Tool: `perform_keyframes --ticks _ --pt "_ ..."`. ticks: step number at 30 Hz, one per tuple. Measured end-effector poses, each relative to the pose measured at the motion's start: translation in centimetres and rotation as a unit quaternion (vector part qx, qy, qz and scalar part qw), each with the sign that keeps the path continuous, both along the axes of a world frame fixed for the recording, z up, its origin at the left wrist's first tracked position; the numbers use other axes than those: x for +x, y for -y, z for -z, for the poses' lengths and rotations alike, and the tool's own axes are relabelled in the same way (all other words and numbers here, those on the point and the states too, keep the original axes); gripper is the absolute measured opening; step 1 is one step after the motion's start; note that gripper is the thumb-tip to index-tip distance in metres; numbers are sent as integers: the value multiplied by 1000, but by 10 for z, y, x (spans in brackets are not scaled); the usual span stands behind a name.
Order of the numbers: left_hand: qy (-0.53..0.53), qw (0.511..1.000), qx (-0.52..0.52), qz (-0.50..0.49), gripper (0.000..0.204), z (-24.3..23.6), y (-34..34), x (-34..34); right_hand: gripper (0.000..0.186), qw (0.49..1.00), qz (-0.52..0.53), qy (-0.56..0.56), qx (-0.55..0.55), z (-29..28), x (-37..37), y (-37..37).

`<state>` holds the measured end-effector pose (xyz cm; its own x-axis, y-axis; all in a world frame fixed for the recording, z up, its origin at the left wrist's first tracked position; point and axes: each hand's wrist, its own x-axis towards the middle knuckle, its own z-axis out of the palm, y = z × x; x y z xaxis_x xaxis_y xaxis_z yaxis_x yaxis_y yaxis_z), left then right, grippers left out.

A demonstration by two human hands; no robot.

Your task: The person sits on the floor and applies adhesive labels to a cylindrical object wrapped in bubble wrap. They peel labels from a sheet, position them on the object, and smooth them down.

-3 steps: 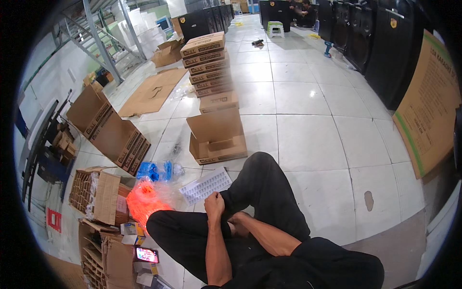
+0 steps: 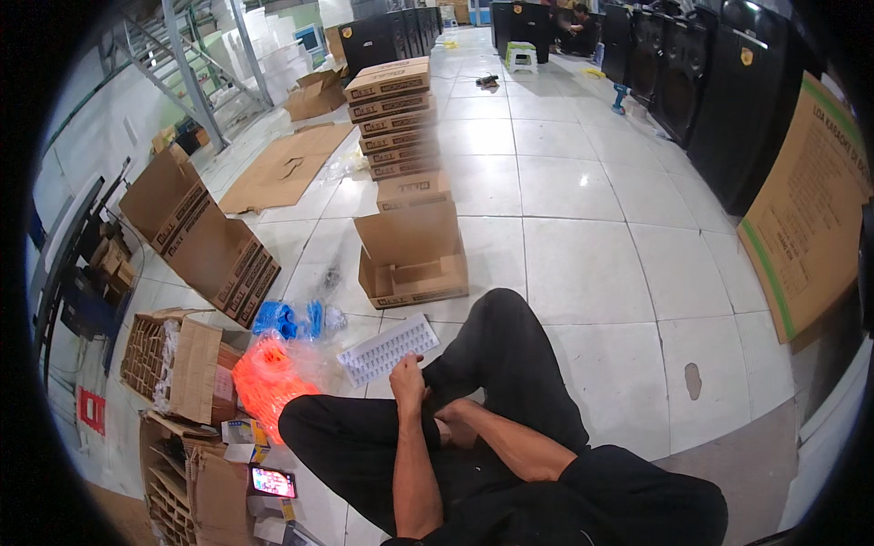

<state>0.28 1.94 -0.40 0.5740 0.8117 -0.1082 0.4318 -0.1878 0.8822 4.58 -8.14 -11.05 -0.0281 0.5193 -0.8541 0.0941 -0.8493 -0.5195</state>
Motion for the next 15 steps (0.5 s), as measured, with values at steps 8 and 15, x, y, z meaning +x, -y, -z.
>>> perform_keyframes --ticks 8,15 --pt "-29 998 -47 1 28 20 24 16 60 949 -99 269 131 -47 14 61" --pt "-65 997 -29 -43 19 52 -24 -8 40 891 107 339 283 -137 1 86"
